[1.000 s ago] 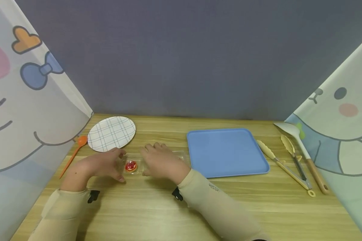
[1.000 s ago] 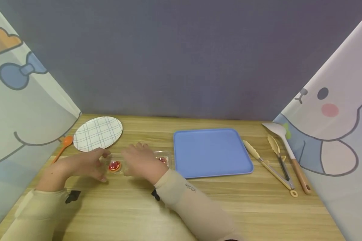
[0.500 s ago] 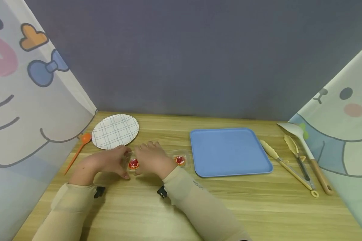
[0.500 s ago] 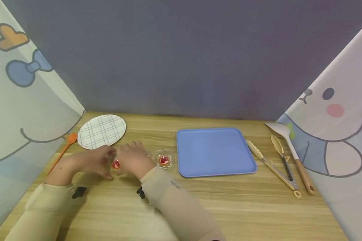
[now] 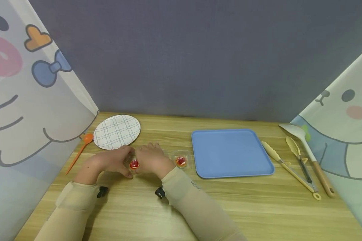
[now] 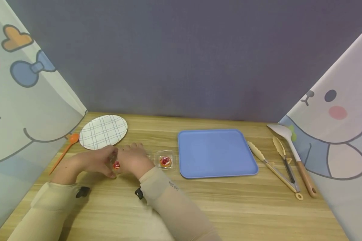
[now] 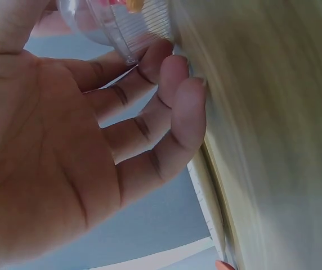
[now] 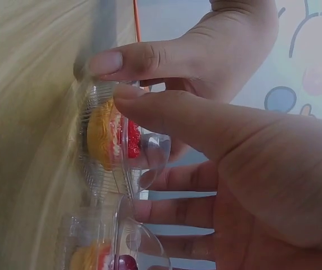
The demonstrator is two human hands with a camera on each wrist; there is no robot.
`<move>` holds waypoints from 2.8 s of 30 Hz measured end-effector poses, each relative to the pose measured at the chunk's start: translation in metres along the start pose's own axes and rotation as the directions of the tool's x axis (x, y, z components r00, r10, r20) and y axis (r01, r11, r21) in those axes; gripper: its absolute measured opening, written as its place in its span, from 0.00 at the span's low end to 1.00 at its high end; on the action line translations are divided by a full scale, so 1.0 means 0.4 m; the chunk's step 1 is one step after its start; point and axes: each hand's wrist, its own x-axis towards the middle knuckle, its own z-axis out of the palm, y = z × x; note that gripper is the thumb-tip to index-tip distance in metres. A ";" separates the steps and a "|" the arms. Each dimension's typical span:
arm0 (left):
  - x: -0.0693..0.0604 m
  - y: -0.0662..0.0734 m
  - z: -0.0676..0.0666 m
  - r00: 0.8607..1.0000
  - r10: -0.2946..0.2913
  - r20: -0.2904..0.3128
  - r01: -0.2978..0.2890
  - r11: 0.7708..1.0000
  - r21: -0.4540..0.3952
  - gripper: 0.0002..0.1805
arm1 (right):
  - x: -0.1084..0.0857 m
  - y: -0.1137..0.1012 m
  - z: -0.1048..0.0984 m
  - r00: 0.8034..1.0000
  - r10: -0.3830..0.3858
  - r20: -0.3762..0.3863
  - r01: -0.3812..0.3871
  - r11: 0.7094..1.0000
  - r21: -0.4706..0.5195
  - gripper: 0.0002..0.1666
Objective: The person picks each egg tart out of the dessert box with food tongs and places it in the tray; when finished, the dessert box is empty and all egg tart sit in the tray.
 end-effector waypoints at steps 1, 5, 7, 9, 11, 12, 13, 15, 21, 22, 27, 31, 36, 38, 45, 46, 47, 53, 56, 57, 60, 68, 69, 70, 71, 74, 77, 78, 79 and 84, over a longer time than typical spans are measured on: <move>0.001 -0.002 0.000 1.000 0.012 0.000 -0.012 1.000 -0.001 0.54 | 0.000 -0.001 0.000 1.000 -0.003 0.000 0.003 1.000 0.002 0.37; 0.002 -0.002 0.000 1.000 0.023 0.002 -0.023 1.000 -0.010 0.49 | 0.001 -0.003 -0.001 1.000 -0.002 0.002 0.002 1.000 0.002 0.38; 0.002 -0.001 0.000 1.000 0.024 0.001 -0.024 1.000 -0.005 0.48 | 0.001 -0.004 -0.001 1.000 -0.003 0.004 0.003 1.000 0.002 0.39; 0.002 0.001 0.000 1.000 0.024 -0.002 -0.024 1.000 0.001 0.47 | 0.001 -0.004 -0.001 1.000 -0.001 0.008 0.001 1.000 0.010 0.41; 0.003 0.003 0.000 1.000 0.023 -0.006 -0.023 1.000 0.006 0.45 | 0.002 -0.003 0.000 1.000 0.001 0.009 -0.001 1.000 0.024 0.42; 0.003 0.004 0.000 1.000 0.019 -0.008 -0.019 1.000 0.004 0.44 | 0.002 -0.003 0.001 1.000 0.002 0.010 -0.002 0.999 0.033 0.43; 0.003 0.004 0.000 1.000 0.025 -0.010 -0.025 1.000 0.004 0.44 | 0.002 -0.002 0.001 1.000 0.003 0.011 -0.004 0.999 0.043 0.44; 0.003 0.005 0.001 1.000 0.028 -0.013 -0.028 1.000 0.001 0.43 | 0.003 -0.001 0.001 1.000 0.006 0.015 -0.007 0.998 0.060 0.46; 0.006 0.005 0.003 0.999 0.033 -0.015 -0.033 0.999 -0.001 0.41 | 0.003 0.004 0.004 1.000 0.013 0.028 -0.016 0.995 0.102 0.49; 0.007 0.005 0.004 0.999 0.036 -0.015 -0.036 0.999 -0.001 0.41 | 0.003 0.005 0.004 1.000 0.013 0.028 -0.016 0.994 0.105 0.49; 0.007 0.005 0.006 0.999 0.045 -0.007 -0.045 0.999 -0.009 0.40 | 0.002 0.010 0.008 1.000 0.004 0.025 -0.007 0.994 0.110 0.50; 0.008 0.004 0.008 0.999 0.032 -0.004 -0.032 0.999 -0.006 0.41 | 0.001 0.011 0.009 1.000 -0.006 0.019 0.004 0.995 0.104 0.49; 0.009 0.001 0.007 1.000 0.020 -0.006 -0.020 1.000 0.000 0.42 | 0.001 0.014 0.008 1.000 -0.018 0.006 0.017 0.994 0.104 0.47; 0.008 0.001 0.006 1.000 0.017 -0.007 -0.017 1.000 -0.002 0.42 | 0.003 0.016 0.008 1.000 -0.022 0.001 0.022 0.994 0.109 0.47; 0.009 0.000 0.005 1.000 0.026 -0.011 -0.026 1.000 0.000 0.42 | 0.007 0.020 0.011 1.000 -0.026 -0.006 0.026 0.994 0.109 0.45; 0.010 0.000 0.005 0.999 0.030 -0.012 -0.030 1.000 0.004 0.42 | 0.008 0.021 0.012 1.000 -0.025 -0.007 0.026 0.994 0.106 0.45; 0.011 -0.001 0.006 1.000 0.027 -0.012 -0.027 1.000 0.005 0.42 | 0.008 0.021 0.013 1.000 -0.025 -0.011 0.026 0.994 0.104 0.45; 0.012 0.000 0.007 0.999 0.035 -0.005 -0.035 0.999 0.002 0.43 | 0.010 0.021 0.015 1.000 -0.022 -0.005 0.022 0.995 0.102 0.47; 0.009 0.003 0.006 0.999 0.039 -0.007 -0.039 0.999 0.010 0.43 | 0.010 0.022 0.015 1.000 -0.019 -0.008 0.020 0.995 0.103 0.48; 0.008 0.005 0.005 0.999 0.042 -0.007 -0.042 0.999 0.013 0.43 | 0.010 0.021 0.016 1.000 -0.017 -0.010 0.018 0.995 0.102 0.48; 0.006 0.008 0.004 0.999 0.038 -0.004 -0.037 0.999 0.016 0.43 | 0.011 0.020 0.017 1.000 -0.016 -0.013 0.017 0.994 0.104 0.49; 0.008 0.007 0.004 0.999 0.037 0.000 -0.037 0.999 0.013 0.43 | 0.012 0.020 0.017 1.000 -0.014 -0.020 0.016 0.995 0.102 0.48; 0.008 0.006 0.004 0.999 0.037 0.001 -0.037 0.999 0.011 0.43 | 0.012 0.020 0.017 1.000 -0.014 -0.023 0.016 0.995 0.101 0.47; 0.009 0.005 0.004 0.999 0.037 0.002 -0.037 0.999 0.009 0.44 | 0.012 0.020 0.017 1.000 -0.015 -0.025 0.017 0.995 0.100 0.46; 0.009 0.004 0.005 0.999 0.036 0.004 -0.036 0.999 0.008 0.44 | 0.012 0.020 0.017 0.999 -0.016 -0.027 0.019 0.995 0.100 0.45; 0.009 0.003 0.005 0.999 0.034 0.008 -0.034 0.999 0.002 0.44 | 0.012 0.020 0.017 0.999 -0.018 -0.030 0.021 0.995 0.097 0.43; 0.007 0.005 0.005 0.999 0.029 0.014 -0.029 1.000 -0.005 0.44 | 0.011 0.020 0.017 0.999 -0.019 -0.032 0.022 0.995 0.096 0.42; 0.007 0.006 0.004 1.000 0.027 0.016 -0.027 1.000 -0.009 0.44 | 0.011 0.020 0.016 0.999 -0.020 -0.033 0.023 0.995 0.097 0.42; 0.006 0.007 0.004 0.999 0.027 0.016 -0.027 1.000 -0.011 0.44 | 0.011 0.020 0.016 0.999 -0.021 -0.034 0.024 0.995 0.097 0.42; 0.003 0.009 0.002 0.999 0.031 0.020 -0.031 0.999 -0.010 0.43 | 0.010 0.019 0.016 0.999 -0.026 -0.042 0.030 0.994 0.101 0.41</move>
